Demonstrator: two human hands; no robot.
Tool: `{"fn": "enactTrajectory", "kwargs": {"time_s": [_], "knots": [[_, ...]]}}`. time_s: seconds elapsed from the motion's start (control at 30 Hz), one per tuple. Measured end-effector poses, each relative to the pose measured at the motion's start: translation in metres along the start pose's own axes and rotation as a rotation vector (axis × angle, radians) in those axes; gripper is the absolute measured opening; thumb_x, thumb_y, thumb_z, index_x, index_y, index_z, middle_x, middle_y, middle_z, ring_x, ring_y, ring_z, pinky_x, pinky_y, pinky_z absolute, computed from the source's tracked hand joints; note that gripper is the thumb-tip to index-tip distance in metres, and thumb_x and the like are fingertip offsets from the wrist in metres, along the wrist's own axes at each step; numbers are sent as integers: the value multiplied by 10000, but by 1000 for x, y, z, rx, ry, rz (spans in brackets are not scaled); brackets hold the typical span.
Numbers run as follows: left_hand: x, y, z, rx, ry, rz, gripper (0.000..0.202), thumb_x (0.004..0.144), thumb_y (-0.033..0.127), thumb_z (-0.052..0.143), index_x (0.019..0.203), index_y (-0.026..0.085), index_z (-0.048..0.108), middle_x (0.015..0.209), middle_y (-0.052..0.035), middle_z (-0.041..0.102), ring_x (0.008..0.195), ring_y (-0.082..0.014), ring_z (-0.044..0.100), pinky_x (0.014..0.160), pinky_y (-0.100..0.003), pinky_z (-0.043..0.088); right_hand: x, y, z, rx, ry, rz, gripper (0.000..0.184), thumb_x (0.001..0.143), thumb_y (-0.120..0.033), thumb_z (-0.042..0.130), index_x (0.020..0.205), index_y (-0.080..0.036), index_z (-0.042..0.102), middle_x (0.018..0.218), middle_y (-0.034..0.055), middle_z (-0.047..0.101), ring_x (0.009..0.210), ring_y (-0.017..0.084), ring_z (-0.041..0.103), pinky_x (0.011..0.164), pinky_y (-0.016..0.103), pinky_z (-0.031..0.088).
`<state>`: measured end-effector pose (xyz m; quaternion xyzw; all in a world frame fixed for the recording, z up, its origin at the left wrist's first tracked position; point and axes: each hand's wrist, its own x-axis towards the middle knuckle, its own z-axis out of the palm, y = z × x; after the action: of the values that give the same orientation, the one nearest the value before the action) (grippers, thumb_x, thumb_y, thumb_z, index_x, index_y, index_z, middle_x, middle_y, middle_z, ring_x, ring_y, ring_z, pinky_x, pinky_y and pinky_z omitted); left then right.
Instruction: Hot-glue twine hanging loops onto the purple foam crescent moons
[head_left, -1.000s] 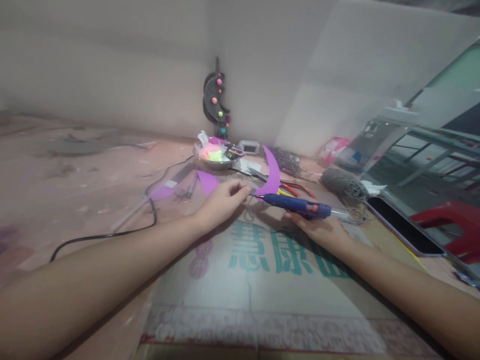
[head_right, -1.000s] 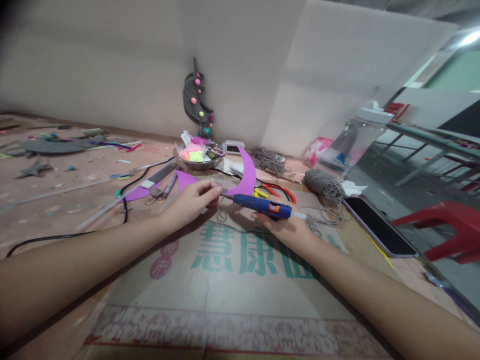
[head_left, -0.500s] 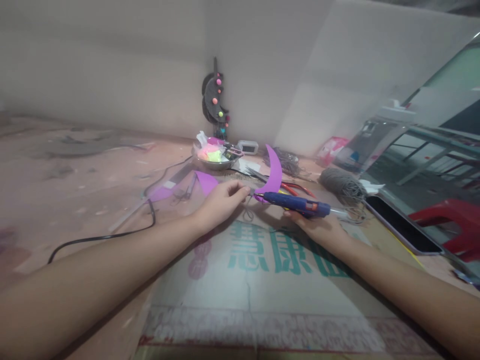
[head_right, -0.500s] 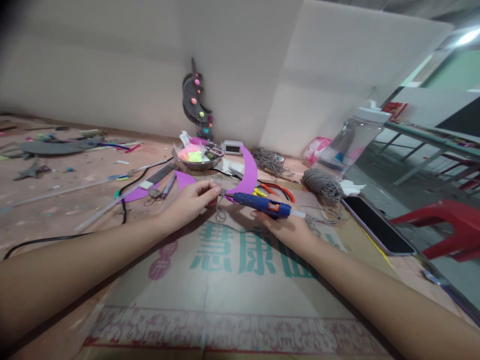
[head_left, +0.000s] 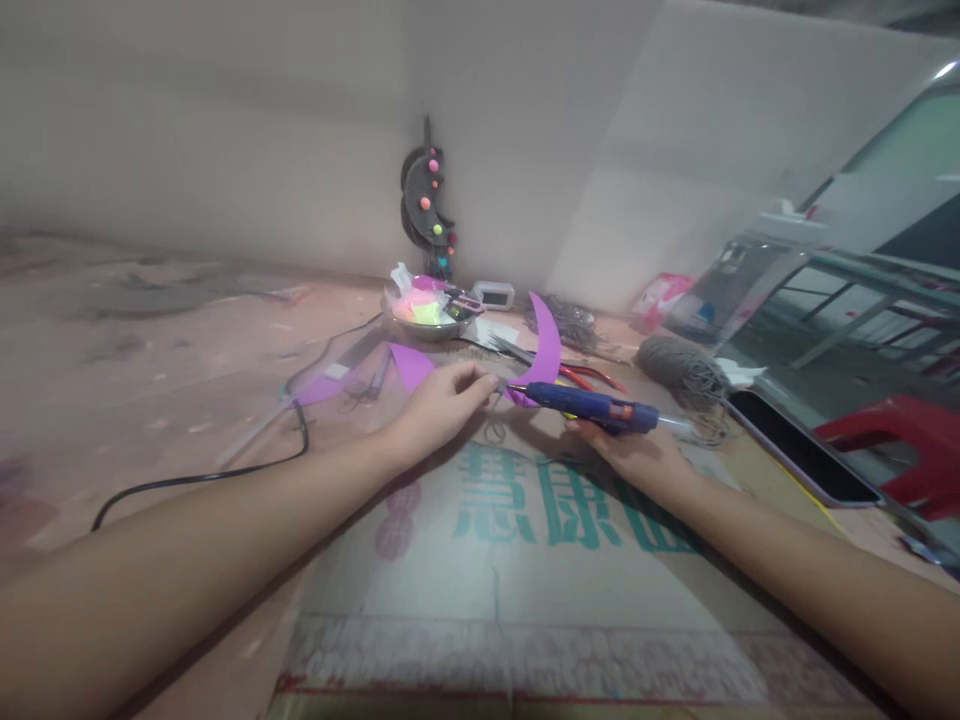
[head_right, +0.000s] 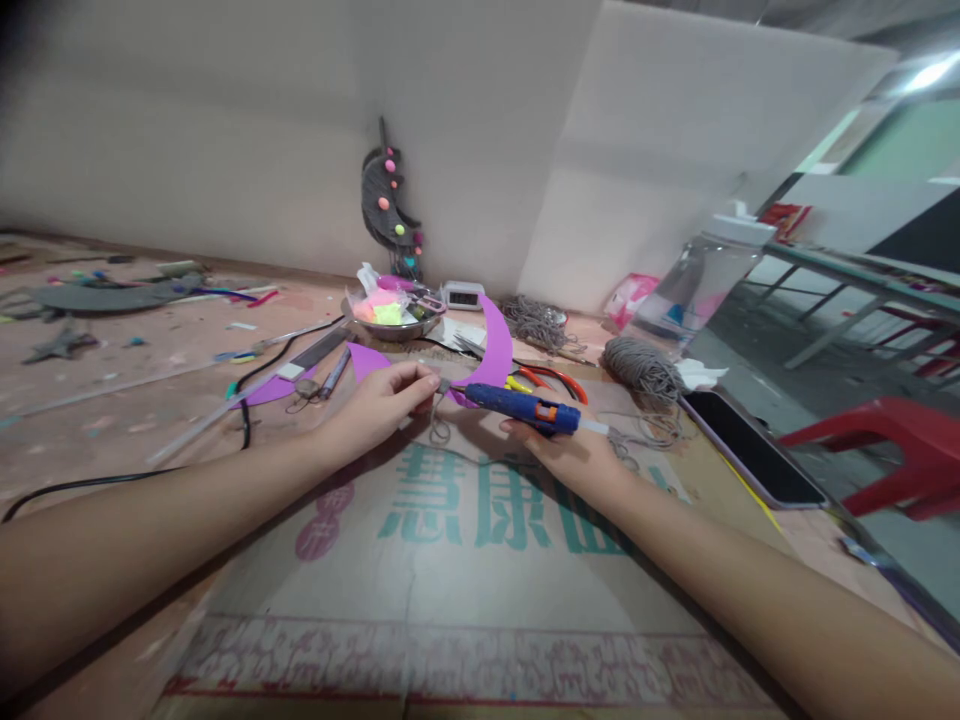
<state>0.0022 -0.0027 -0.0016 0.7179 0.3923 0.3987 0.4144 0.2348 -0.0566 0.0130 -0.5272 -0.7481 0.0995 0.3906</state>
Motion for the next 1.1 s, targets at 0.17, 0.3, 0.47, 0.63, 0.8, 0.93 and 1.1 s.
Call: {"fn": "enactTrajectory", "kwargs": {"time_s": [0.17,0.3,0.47,0.63,0.8,0.93,1.1], "knots": [[0,-1,1,-2,4,10,286,890,375,475,691,173,510,651,19,526,629,-123,496,599,-234,387,0,-2,-1,52,-15,32,465,760,-309,673,1210,-235,581,1135,93,684,1091,309,625,951,456,512],[0,-2,1,12,4,18,290,891,375,472,686,172,507,646,19,520,628,-123,492,594,-233,383,0,1,1,45,3,77,363,743,-340,672,1084,-223,628,1033,92,710,968,305,670,870,447,551],[-1,-1,1,14,0,19,290,895,380,470,693,173,502,646,19,519,623,-124,491,594,-236,384,-1,3,2,14,12,110,274,731,-369,668,958,-216,650,945,85,719,938,301,673,867,445,550],[0,-2,0,16,-6,26,292,899,384,468,697,176,501,641,20,517,616,-125,494,594,-239,385,-1,4,3,37,21,136,278,725,-385,671,945,-216,658,923,84,722,898,294,675,831,434,561],[0,-3,0,25,-6,21,289,897,389,474,704,177,507,638,21,521,608,-124,499,588,-239,387,-2,5,2,3,10,157,263,740,-395,656,925,-208,669,960,92,719,957,305,664,879,460,541],[1,-3,0,26,-6,27,286,896,385,477,703,177,512,637,24,526,603,-121,502,586,-237,388,-1,6,3,30,30,118,308,746,-387,662,1001,-215,661,1007,88,709,964,293,664,899,453,534],[0,-1,1,19,-11,26,287,892,383,483,695,177,504,630,24,523,603,-124,506,588,-240,388,-1,8,4,39,31,118,266,732,-393,676,945,-235,660,876,44,717,840,259,680,801,407,562]]}}
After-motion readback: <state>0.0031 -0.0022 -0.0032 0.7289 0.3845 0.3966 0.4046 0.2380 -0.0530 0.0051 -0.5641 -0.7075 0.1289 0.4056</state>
